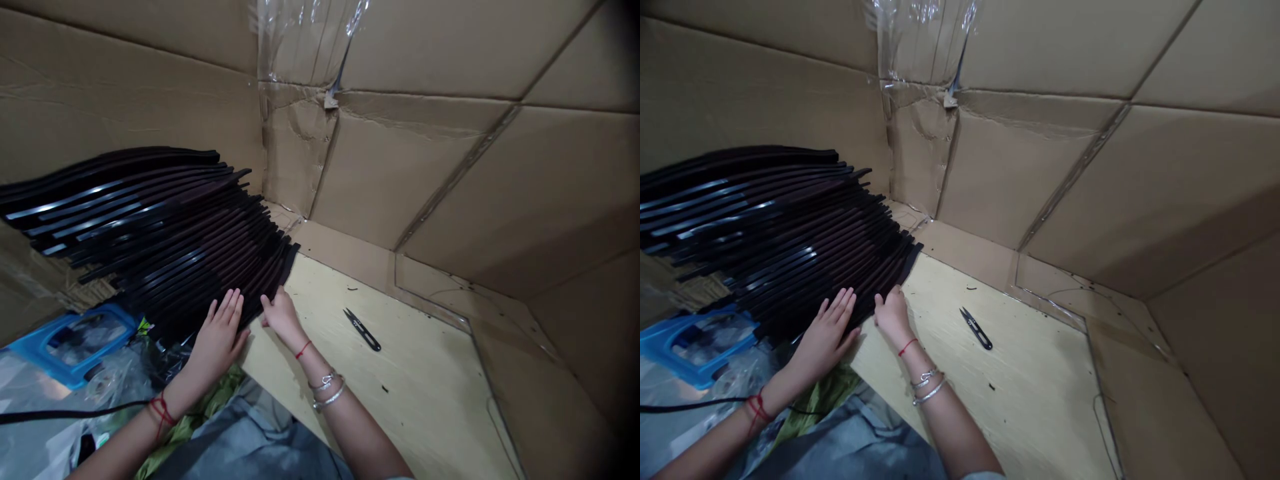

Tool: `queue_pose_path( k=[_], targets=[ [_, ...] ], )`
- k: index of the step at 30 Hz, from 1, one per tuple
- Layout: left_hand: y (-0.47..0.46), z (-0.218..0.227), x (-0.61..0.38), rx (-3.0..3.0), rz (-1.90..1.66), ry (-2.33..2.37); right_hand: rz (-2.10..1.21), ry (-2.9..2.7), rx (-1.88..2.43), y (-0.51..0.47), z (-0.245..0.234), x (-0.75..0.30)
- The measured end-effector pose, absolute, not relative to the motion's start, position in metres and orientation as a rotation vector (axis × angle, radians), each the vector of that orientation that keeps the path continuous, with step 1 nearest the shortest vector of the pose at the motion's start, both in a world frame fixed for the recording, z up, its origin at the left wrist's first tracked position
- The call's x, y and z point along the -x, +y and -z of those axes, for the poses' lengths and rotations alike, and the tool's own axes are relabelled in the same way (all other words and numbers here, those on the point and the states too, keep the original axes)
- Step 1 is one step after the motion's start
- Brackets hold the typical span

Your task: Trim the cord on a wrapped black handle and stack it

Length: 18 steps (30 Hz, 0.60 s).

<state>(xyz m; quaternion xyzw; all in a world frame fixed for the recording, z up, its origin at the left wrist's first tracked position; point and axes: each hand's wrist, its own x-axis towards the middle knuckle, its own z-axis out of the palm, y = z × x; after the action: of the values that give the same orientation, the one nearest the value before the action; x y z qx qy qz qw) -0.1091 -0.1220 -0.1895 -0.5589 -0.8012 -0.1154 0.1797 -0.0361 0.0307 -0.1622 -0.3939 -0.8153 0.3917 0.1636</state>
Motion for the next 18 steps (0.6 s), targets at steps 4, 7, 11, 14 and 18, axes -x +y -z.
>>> queue_pose_path(
  k=[4, 7, 11, 14, 18],
  targets=[
    [-0.117, 0.187, 0.102, 1.525, 0.298, -2.244, -0.963, -2.362, 1.138, 0.033, 0.155, 0.030],
    [-0.114, 0.190, 0.102, 1.512, 0.262, -2.242, -0.878, -2.403, 1.153, 0.030, 0.154, 0.031],
    [-0.112, 0.197, 0.108, 1.477, 0.243, -2.272, -0.867, -2.485, 1.115, 0.025, 0.158, 0.043],
    [-0.111, 0.197, 0.111, 1.477, 0.277, -2.283, -0.833, -2.505, 1.097, 0.023, 0.160, 0.054],
    [-0.111, 0.187, 0.108, 1.471, 0.298, -2.307, -0.812, -2.526, 1.043, 0.026, 0.160, 0.051]
  ],
)
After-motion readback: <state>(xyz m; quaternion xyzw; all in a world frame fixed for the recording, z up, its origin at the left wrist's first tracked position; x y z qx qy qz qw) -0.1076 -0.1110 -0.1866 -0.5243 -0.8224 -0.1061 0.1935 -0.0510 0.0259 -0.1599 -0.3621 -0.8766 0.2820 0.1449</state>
